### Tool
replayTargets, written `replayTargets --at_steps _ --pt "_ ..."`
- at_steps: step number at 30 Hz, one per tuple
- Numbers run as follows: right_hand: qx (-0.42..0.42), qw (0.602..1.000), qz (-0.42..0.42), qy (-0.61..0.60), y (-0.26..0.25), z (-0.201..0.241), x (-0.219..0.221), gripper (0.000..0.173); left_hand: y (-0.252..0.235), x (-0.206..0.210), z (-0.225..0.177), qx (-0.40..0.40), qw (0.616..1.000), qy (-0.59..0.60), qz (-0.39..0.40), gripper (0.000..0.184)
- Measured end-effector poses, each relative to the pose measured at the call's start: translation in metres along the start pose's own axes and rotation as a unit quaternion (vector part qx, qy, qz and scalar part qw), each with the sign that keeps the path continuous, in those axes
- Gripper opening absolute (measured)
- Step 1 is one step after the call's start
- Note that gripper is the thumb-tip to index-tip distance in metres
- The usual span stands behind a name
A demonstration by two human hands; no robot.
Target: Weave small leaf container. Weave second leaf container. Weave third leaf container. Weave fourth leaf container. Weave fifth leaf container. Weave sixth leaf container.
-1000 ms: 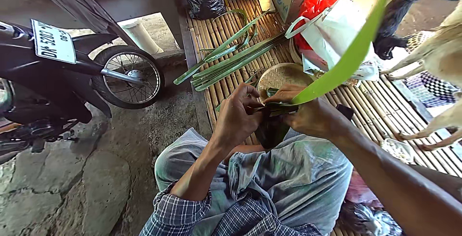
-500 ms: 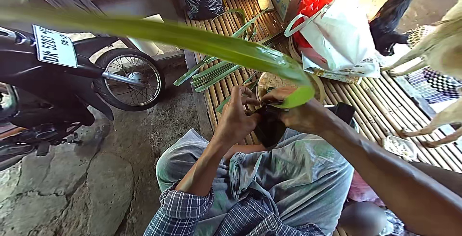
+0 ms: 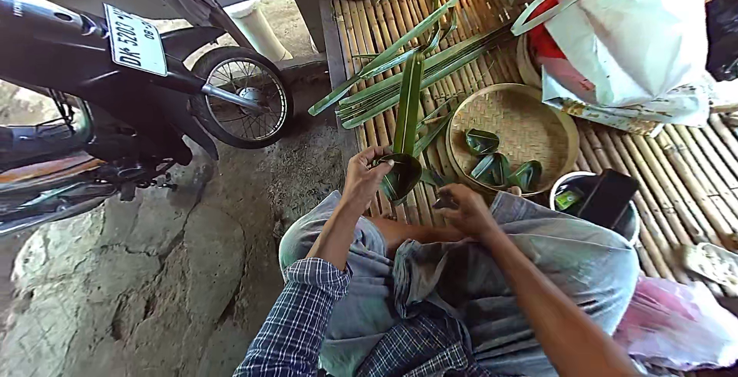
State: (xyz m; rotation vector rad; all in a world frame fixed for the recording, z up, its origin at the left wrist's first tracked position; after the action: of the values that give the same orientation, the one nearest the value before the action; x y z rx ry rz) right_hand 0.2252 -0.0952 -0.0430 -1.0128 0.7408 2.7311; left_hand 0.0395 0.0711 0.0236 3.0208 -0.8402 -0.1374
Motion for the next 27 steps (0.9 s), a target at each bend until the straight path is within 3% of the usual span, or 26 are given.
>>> replayTargets --at_steps 3,8,10,12,15,18,24,27 --pt "0.022 0.99 0.071 0.116 -0.021 0.005 0.054 0.042 0.0 -0.009 0.026 -0.011 0.998 0.044 -0.035 0.021" --pt "0.053 0.963 0.114 0.239 -0.043 0.016 0.085 0.044 -0.006 -0.009 0.024 0.008 0.998 0.043 -0.043 0.023" --pt "0.059 0.974 0.085 0.201 -0.043 0.014 0.071 0.042 -0.009 -0.007 0.025 0.01 0.999 0.035 -0.036 0.024" --pt "0.067 0.989 0.0 0.131 -0.041 0.005 0.037 0.04 -0.01 -0.006 0.027 0.003 0.999 0.028 -0.045 0.025" --pt "0.137 0.978 -0.088 0.128 -0.045 -0.022 0.006 0.034 -0.011 -0.007 0.025 0.004 0.999 0.004 -0.052 0.029" --pt "0.205 0.962 -0.084 0.161 -0.053 -0.041 0.008 0.036 -0.015 -0.003 0.024 0.01 0.999 -0.015 -0.045 0.031" --pt "0.193 0.957 -0.085 0.2 -0.051 -0.03 0.021 0.041 -0.002 -0.01 0.009 0.046 0.99 -0.117 -0.058 0.037" --pt "0.21 0.957 -0.083 0.183 -0.039 -0.025 0.011 0.04 0.0 -0.01 0.004 0.077 0.989 -0.108 -0.069 0.041"
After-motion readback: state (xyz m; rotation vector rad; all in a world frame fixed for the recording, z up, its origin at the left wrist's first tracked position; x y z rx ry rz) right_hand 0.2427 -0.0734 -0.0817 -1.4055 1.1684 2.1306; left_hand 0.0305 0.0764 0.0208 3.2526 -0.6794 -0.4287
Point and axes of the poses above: each hand's wrist, its own y-axis away from the middle knuckle, its own x-axis out of the palm, z = x × y, the point moved 10 cm from there along -y, towards the middle knuckle, and after that the axes turned 5 degrees about x, right-handed, at the moved point
